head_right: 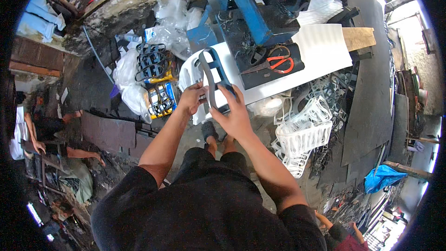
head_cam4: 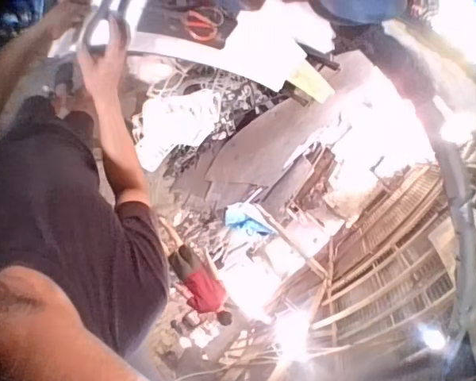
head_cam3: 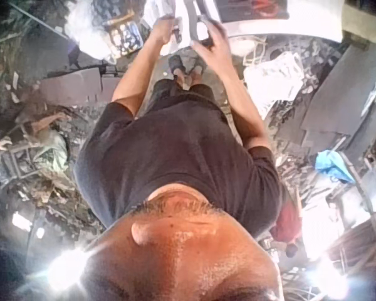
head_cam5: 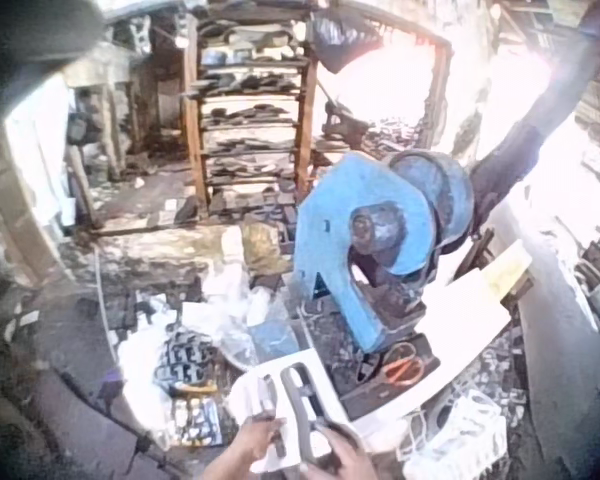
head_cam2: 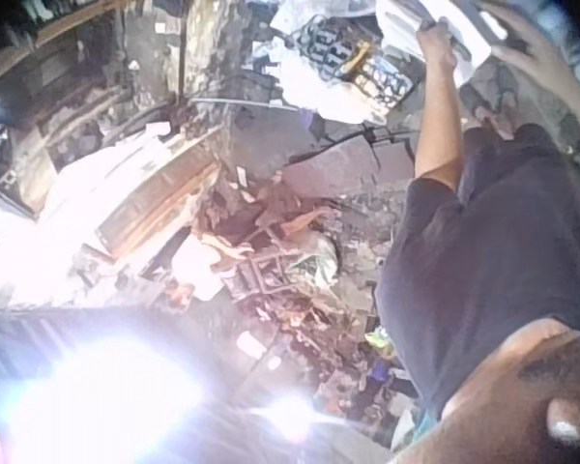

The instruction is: The person places white plastic sheets under a hydraulic press and cuts them into smaller pieces using a die. They repeatedly feed sheets, operate the press, and remove the cut pieces.

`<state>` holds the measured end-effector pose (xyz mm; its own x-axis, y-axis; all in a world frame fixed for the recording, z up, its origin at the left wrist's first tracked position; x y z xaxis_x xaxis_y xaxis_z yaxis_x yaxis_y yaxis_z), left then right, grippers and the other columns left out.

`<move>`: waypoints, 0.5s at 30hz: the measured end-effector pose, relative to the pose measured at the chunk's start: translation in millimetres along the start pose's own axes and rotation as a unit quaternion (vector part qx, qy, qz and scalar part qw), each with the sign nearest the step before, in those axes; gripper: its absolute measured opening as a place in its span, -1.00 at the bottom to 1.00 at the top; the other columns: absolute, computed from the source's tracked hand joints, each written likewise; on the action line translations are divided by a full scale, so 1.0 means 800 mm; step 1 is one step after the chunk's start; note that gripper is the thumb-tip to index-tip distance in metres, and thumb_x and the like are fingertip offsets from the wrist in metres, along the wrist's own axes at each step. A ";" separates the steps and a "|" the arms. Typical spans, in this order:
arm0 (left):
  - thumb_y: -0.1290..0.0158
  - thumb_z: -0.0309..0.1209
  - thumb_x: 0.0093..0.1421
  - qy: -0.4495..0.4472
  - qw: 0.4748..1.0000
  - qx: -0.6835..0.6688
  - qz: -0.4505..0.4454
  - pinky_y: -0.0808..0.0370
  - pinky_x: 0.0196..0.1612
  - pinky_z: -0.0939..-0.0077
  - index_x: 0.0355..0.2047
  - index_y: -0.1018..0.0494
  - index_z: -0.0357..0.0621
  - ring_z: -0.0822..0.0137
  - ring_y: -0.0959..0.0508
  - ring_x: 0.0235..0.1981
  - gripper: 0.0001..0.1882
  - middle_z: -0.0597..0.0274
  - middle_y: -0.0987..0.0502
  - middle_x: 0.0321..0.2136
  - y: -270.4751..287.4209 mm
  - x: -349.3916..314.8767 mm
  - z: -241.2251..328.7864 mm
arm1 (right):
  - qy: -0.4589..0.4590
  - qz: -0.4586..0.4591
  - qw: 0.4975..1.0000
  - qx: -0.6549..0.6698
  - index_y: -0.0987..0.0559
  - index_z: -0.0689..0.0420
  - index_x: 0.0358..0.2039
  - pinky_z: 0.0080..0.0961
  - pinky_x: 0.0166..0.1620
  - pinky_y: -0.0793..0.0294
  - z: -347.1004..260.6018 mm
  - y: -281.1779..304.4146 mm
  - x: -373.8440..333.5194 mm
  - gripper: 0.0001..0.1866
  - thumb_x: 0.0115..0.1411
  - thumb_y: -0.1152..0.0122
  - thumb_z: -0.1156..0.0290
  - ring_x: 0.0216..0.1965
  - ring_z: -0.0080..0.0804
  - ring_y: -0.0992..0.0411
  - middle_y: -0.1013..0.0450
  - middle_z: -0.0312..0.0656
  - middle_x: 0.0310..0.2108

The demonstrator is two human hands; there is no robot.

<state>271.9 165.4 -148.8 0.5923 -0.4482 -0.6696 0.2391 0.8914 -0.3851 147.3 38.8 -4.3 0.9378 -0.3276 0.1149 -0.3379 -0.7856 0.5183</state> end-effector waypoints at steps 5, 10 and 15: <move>-0.14 -0.48 0.22 0.007 0.999 -0.020 -0.028 -0.50 -0.21 0.37 -0.01 -0.46 -0.20 0.39 -0.56 -0.25 -0.69 0.30 -0.58 -0.26 0.004 0.007 0.010 | -0.004 0.017 0.983 -0.185 -0.34 0.01 0.25 -0.11 0.15 -0.35 0.056 -0.066 0.038 -0.27 0.04 -0.34 0.23 0.21 0.21 -0.18 -0.07 0.17 0.27; -0.18 -0.46 0.21 0.028 0.998 -0.044 -0.037 -0.51 -0.22 0.40 0.09 -0.38 -0.23 0.40 -0.55 -0.21 -0.56 0.31 -0.57 -0.22 0.008 0.010 0.007 | -0.009 0.006 0.984 -0.179 -0.32 0.02 0.27 -0.05 0.16 -0.34 0.062 -0.070 0.037 -0.25 0.05 -0.33 0.19 0.25 0.26 -0.12 -0.02 0.19 0.28; -0.21 -0.46 0.19 0.047 0.996 -0.056 -0.044 -0.50 -0.23 0.45 0.13 -0.32 -0.27 0.40 -0.54 -0.19 -0.48 0.29 -0.54 -0.15 0.010 0.013 0.007 | -0.027 -0.005 0.985 -0.171 -0.32 0.01 0.27 -0.07 0.22 -0.27 0.059 -0.069 0.039 -0.25 0.06 -0.35 0.20 0.29 0.24 -0.09 -0.02 0.23 0.29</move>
<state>284.2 168.6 -155.3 0.4960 -0.5337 -0.6849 0.1969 0.8374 -0.5100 191.1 47.2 -69.3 0.9320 -0.3562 0.0674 -0.2738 -0.5698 0.7748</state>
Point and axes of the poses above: each hand's wrist, its own x-axis towards the middle knuckle, its own y-axis out of the back of the hand, z = x × y, the point moved 3 cm from there along x, towards the middle knuckle
